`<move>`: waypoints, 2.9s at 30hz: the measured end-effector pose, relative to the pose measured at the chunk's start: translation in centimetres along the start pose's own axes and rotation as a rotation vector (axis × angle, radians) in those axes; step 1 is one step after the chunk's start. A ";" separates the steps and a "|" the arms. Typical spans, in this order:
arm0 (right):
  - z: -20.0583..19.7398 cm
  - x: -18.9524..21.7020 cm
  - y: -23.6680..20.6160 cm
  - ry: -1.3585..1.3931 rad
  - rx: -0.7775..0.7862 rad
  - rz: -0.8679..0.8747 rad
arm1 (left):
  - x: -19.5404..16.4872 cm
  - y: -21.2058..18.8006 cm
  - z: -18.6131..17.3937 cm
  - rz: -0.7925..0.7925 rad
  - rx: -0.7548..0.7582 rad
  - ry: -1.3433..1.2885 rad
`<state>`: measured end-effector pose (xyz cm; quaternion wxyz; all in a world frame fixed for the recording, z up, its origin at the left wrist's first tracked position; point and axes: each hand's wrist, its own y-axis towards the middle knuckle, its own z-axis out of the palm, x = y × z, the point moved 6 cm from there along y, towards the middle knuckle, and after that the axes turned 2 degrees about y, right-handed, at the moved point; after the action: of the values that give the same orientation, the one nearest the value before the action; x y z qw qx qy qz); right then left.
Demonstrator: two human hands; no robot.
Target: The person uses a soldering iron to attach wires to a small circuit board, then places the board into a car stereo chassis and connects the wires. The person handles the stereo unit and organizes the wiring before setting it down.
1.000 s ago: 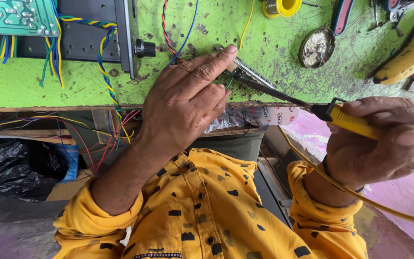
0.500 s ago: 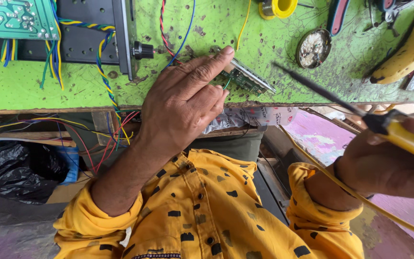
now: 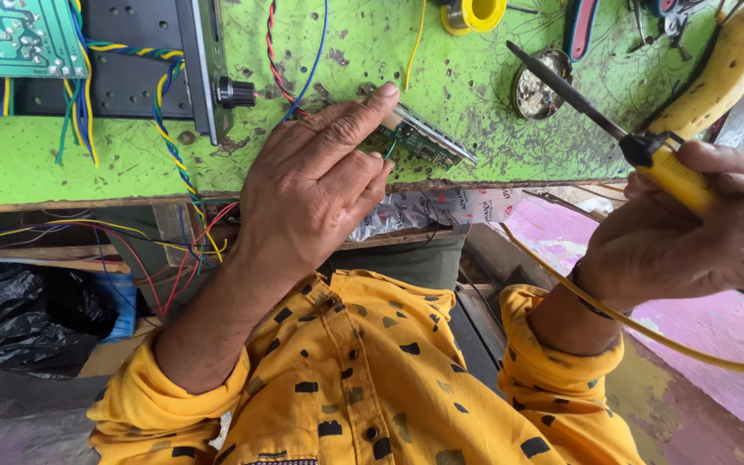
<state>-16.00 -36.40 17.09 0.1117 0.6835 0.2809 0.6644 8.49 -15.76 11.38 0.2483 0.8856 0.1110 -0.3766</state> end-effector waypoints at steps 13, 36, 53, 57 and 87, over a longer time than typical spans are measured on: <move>1.3 -0.3 0.4 0.014 0.017 -0.017 | -0.1 0.0 0.2 0.005 -0.003 -0.001; 1.6 -0.6 0.7 0.020 0.079 -0.009 | -0.1 0.1 0.3 0.009 -0.013 -0.008; 2.5 3.7 0.4 -0.204 0.257 -0.108 | -0.6 -0.1 1.1 0.016 -0.091 0.097; 2.2 1.8 0.1 0.033 0.213 0.133 | -0.6 -0.2 1.3 0.016 -0.107 0.118; 1.4 0.5 -0.4 0.111 0.215 0.203 | -0.7 -0.3 1.8 0.021 -0.116 0.129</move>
<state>-14.70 -35.53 17.19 -0.0453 0.6786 0.2856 0.6752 6.83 -16.44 10.70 0.2954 0.8933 0.1390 -0.3088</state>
